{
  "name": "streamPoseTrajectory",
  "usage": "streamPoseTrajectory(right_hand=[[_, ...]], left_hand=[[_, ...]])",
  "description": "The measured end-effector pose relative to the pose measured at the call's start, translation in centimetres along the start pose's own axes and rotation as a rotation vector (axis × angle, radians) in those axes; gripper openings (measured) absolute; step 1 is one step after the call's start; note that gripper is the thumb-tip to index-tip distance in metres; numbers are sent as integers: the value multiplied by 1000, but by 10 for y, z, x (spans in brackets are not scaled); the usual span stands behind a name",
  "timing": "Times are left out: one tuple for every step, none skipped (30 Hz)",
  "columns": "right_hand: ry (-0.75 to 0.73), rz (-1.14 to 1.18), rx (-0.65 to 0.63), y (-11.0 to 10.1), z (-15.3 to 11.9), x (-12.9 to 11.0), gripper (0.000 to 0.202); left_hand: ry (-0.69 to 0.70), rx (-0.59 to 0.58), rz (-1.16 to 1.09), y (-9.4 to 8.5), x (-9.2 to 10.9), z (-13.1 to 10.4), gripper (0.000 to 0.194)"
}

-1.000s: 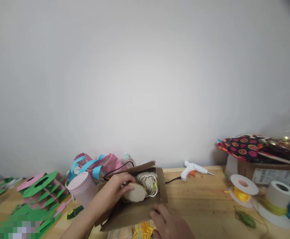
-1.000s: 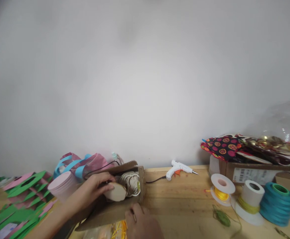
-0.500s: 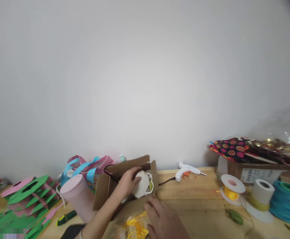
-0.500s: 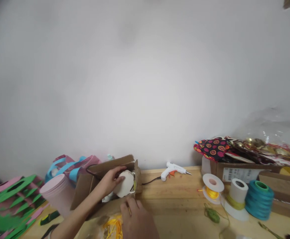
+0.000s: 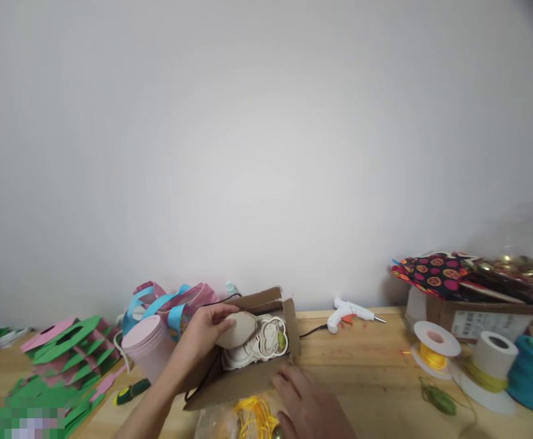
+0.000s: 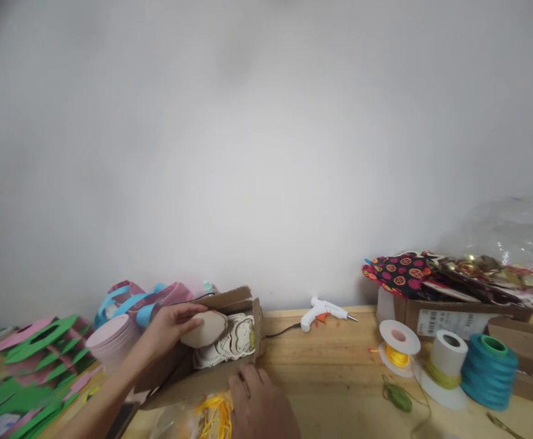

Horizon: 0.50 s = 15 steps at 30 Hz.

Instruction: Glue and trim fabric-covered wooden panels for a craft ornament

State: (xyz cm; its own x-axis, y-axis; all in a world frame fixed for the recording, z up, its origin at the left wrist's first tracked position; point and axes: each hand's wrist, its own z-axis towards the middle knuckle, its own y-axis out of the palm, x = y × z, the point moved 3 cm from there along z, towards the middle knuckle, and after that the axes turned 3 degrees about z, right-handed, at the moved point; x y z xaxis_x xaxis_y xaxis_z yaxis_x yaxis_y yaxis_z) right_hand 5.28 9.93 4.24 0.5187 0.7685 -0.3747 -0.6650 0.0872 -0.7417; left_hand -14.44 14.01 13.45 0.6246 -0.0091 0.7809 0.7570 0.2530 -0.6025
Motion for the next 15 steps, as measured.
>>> streamPoseTrajectory(right_hand=[[-3,-2,4,0,0,0,40],[-6,-5,10,0,0,0,41],[-6,-8,15,-1,0,0,41],[-6,-12,19,-1,0,-1,42],[-6,-18,20,-2,0,-2,42],[-6,-23,20,-3,0,-3,43],[-5,-27,21,-4,0,-3,42],[-1,-31,24,-5,0,-4,42],[4,-33,29,-5,0,-4,41],[5,-34,37,-6,-1,-4,41],[7,-33,46,-5,-1,-4,40],[7,-32,53,-5,-1,-3,40],[3,-30,57,-4,-1,-3,40],[-1,-25,57,-3,-1,-3,40],[-3,-20,53,-3,-1,-2,40]], left_hand=[[-2,18,3,-6,2,-2,21],[-4,37,6,-11,5,-5,20],[-6,57,9,-16,7,-7,20],[-9,76,10,-21,10,-8,20],[-13,95,10,-24,12,-10,20],[-17,110,6,-27,14,-11,21],[-22,124,-1,-29,16,-12,23],[-27,137,-12,-31,17,-13,25],[-33,151,-27,-32,17,-13,27],[-40,164,-45,-32,17,-14,29],[-48,177,-66,-31,16,-15,31],[-58,189,-90,-31,14,-16,33],[-69,198,-115,-29,13,-17,35],[-80,204,-141,-28,10,-18,36],[-90,207,-166,-27,8,-19,37]])
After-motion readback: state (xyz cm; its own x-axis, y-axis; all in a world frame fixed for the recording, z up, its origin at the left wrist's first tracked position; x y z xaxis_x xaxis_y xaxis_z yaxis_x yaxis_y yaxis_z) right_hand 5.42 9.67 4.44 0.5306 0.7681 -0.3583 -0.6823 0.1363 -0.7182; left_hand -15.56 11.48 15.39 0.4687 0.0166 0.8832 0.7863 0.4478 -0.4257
